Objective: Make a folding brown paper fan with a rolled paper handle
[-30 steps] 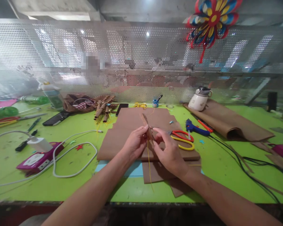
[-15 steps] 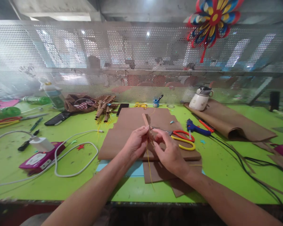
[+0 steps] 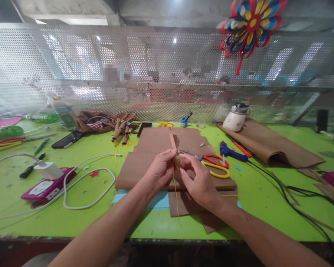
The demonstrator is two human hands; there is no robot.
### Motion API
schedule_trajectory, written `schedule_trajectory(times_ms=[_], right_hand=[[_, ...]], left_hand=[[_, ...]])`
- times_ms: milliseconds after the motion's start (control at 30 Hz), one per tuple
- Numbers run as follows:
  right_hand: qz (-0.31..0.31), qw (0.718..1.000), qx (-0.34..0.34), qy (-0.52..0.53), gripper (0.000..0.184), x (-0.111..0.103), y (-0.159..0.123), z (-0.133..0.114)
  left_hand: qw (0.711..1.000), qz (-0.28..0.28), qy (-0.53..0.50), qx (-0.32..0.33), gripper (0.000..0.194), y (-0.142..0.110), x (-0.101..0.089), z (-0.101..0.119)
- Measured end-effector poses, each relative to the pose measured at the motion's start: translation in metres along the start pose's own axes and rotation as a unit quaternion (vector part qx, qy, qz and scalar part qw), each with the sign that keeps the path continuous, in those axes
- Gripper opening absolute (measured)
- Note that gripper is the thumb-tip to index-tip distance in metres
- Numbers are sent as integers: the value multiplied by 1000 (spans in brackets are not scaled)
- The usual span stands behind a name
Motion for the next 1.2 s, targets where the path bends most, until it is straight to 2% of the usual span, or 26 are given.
schedule_trajectory(times_ms=[267, 467, 700, 867, 967, 1100, 1200], right_hand=[[0, 1000, 8, 2, 39, 2, -2, 1], [-9, 999, 30, 16, 33, 3, 0, 2], [-10, 998, 56, 29, 37, 4, 0, 0], [-17, 998, 37, 45, 45, 1, 1, -2], [-8, 998, 50, 45, 45, 1, 4, 0], [23, 995, 94, 3, 43, 5, 9, 8], [37, 995, 86, -31, 40, 7, 11, 11]], left_hand=[[999, 21, -16, -26, 3, 0, -4, -1], [999, 21, -32, -15, 6, 0, -4, 2], [998, 39, -41, 6, 5, -1, -7, 6], [1000, 29, 0, 8, 11, -1, -9, 6], [1000, 16, 19, 10, 13, -2, -7, 6], [999, -14, 41, 12, 14, -3, -4, 2], [998, -12, 55, 23, 11, -2, -4, 0]])
Point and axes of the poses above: each hand's wrist, its own y-axis towards the middle knuckle, its own x-axis out of the palm, z = x × y, the point moved 3 cm from there along y, towards the middle knuckle, and after that the axes turned 9 degrees about -x, right-handed, at the moved point
